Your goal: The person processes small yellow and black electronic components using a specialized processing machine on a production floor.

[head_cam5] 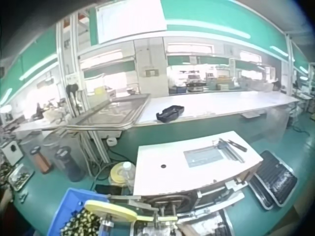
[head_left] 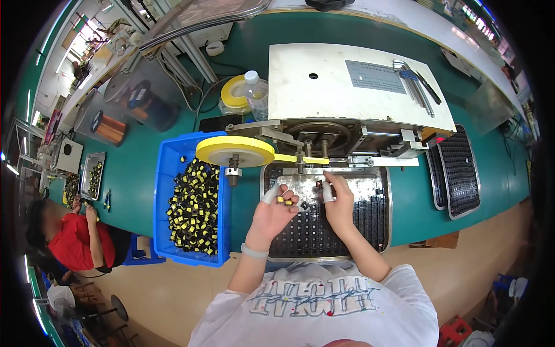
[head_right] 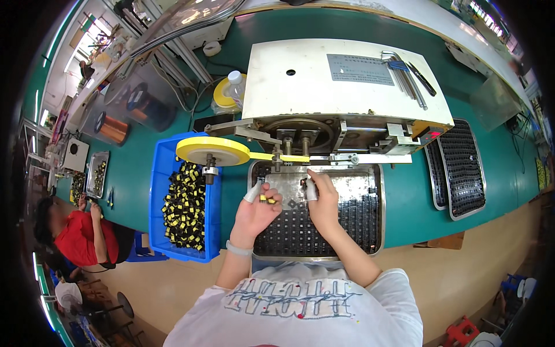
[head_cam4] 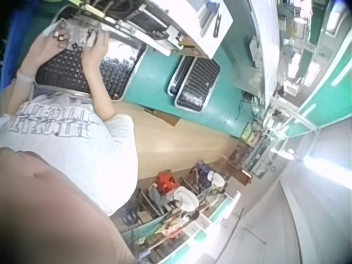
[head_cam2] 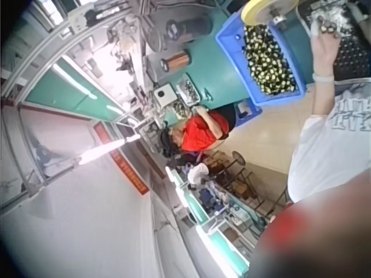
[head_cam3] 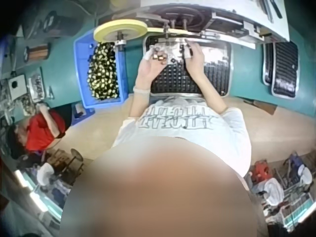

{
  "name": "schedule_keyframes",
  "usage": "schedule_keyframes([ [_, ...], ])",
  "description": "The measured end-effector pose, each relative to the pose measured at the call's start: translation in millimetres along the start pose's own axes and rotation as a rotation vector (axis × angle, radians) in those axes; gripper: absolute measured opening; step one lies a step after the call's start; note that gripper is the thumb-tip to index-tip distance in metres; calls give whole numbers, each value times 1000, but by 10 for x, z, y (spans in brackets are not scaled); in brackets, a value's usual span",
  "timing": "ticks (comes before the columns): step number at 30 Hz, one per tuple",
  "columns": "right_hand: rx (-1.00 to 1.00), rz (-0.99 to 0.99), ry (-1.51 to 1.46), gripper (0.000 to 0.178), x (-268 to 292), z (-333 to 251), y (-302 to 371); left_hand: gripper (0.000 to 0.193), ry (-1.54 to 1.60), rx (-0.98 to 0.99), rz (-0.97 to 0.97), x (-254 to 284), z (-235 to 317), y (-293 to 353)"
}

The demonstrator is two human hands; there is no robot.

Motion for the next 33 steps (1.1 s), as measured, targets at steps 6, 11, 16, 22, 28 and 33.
schedule_keyframes([
  [6, -257, -65, -400, 18, 143, 185, 22, 24, -48, 44, 31, -94, -106, -325],
  [11, -289, -87, -430, 16, 260, 224, 7, 36, -239, -3, 132, -24, -186, -625],
  [16, -365, -25, -564, 18, 298, 247, 27, 37, -68, 17, 36, -266, -320, -761],
  [22, -291, 125, -611, 18, 267, 34, -26, 35, -54, 145, 151, -2, -388, -360],
  [28, -156, 100, -477, 16, 67, -220, -170, 27, 85, 12, 83, -21, -243, 41],
  [33, -118, 90, -459, 16, -36, -230, -154, 25, 79, -21, 80, -11, -127, 181],
])
Point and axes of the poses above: each hand's wrist, its own y-axis away from the middle knuckle, its own x-axis out of the back of the hand, z = x × y, the point moved 5 cm from there along -y, towards the middle knuckle, and after that the axes turned 10 degrees about y, right-handed, at the moved point
